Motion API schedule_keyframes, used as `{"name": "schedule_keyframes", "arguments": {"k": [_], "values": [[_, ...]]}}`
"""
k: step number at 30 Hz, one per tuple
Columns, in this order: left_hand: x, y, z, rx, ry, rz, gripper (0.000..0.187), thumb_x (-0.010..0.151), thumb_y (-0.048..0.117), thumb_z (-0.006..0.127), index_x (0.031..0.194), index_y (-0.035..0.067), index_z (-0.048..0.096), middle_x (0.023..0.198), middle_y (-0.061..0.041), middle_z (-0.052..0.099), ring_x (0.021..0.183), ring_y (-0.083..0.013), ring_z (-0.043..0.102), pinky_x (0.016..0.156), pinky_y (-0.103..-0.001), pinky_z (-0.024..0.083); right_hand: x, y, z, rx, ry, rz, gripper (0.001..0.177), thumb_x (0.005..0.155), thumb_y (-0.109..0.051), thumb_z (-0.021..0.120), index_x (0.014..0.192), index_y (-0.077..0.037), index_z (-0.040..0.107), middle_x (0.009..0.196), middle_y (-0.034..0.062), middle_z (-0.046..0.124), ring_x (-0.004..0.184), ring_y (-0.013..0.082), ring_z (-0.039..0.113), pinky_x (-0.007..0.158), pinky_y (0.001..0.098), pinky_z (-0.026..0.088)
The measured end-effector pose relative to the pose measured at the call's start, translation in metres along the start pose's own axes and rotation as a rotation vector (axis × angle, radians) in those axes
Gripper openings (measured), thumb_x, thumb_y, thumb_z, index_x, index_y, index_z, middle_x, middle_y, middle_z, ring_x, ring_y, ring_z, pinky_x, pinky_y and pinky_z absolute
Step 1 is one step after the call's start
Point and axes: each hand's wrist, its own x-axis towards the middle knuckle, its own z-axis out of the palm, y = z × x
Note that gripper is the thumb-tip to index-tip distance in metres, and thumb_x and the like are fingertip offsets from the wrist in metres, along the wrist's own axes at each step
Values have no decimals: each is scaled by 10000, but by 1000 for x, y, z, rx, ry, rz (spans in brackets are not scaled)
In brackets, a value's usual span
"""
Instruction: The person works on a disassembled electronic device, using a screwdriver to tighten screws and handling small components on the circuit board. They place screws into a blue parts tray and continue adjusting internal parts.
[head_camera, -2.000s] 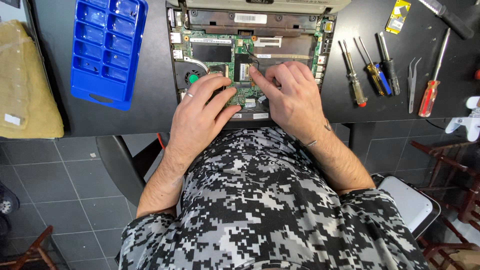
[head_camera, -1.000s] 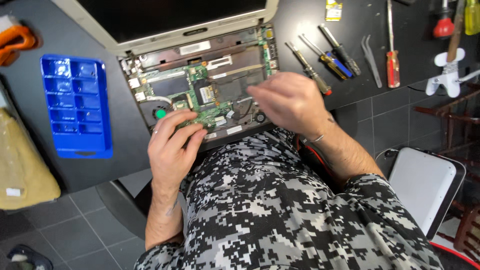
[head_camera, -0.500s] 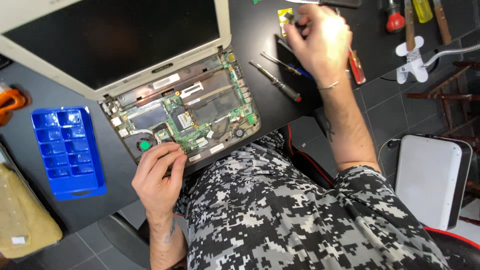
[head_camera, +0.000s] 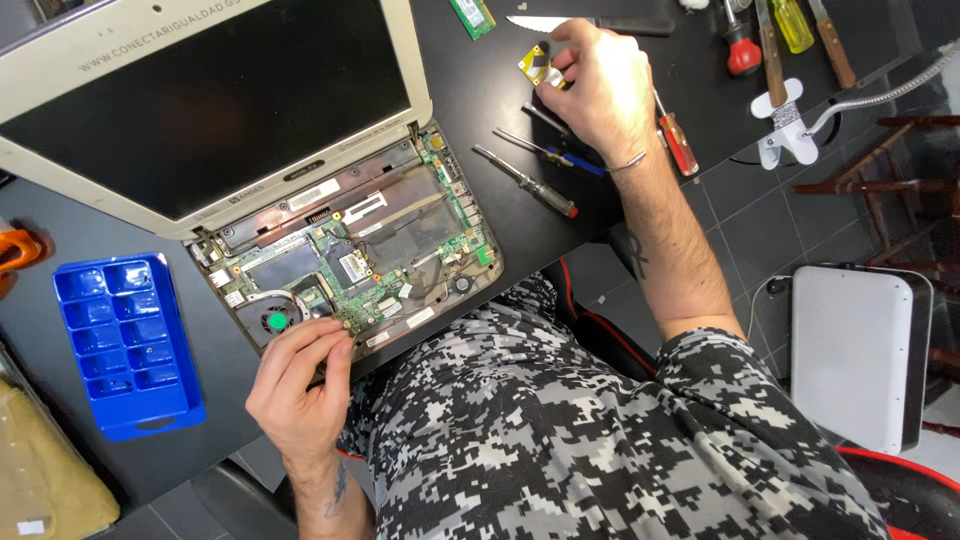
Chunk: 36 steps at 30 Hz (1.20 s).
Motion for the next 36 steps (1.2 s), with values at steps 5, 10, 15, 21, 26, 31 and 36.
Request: {"name": "schedule_keyframes", "arguments": {"k": [5, 10, 15, 21, 26, 31, 36], "values": [[1, 3, -3, -7, -12, -13, 46, 952, -52, 726, 918, -79, 743, 968, -198, 722, 915, -313, 705, 884, -429, 598, 3, 10, -2, 71, -29, -14, 431, 676, -183, 733, 1106, -161, 715, 834, -109, 703, 720, 121, 654, 678, 351, 512], [1, 1, -3, 8, -1, -43, 43, 952, -57, 734, 924, -89, 744, 975, -207, 720, 916, -319, 710, 882, -430, 601, 2, 10, -8, 150, -45, -44, 408, 705, -173, 771, 1109, -159, 713, 792, -107, 686, 695, 123, 652, 685, 336, 490], [3, 0, -3, 11, 10, -25, 41, 949, -62, 729, 913, -73, 746, 958, -195, 723, 900, -303, 706, 874, -415, 587, -4, -3, -19, 332, -10, -92, 429, 846, -84, 789, 1254, -143, 669, 797, -71, 656, 652, 52, 610, 704, 241, 498], [7, 3, -1, 8, 14, -31, 45, 943, -55, 734, 899, -58, 747, 953, -177, 727, 898, -287, 700, 882, -403, 571, -26, -52, -38, 644, -11, -223, 296, 969, 44, 795, 1221, -66, 686, 904, 2, 599, 761, 69, 572, 774, 195, 543], [15, 7, -2, 24, -10, -29, 49, 945, -57, 732, 897, -55, 744, 951, -165, 724, 898, -292, 694, 883, -410, 556, -41, -96, -35, 722, -69, -333, 282, 960, 45, 822, 1194, -32, 686, 927, 52, 669, 832, 113, 653, 811, 225, 573], [16, 2, -5, 68, -51, -39, 38, 965, -25, 722, 938, -31, 747, 986, -145, 722, 921, -287, 692, 907, -408, 537, -54, -145, -27, 769, -221, -498, 260, 981, 22, 817, 1197, 4, 673, 996, 95, 713, 875, 149, 690, 844, 253, 595], [14, -5, -2, 65, -66, 29, 48, 988, -3, 700, 965, -43, 712, 1010, -148, 705, 935, -302, 684, 903, -415, 547, -59, -178, -6, 687, -285, -702, 238, 1006, -14, 798, 1183, 21, 644, 1075, 112, 739, 895, 194, 743, 831, 283, 622]]}}
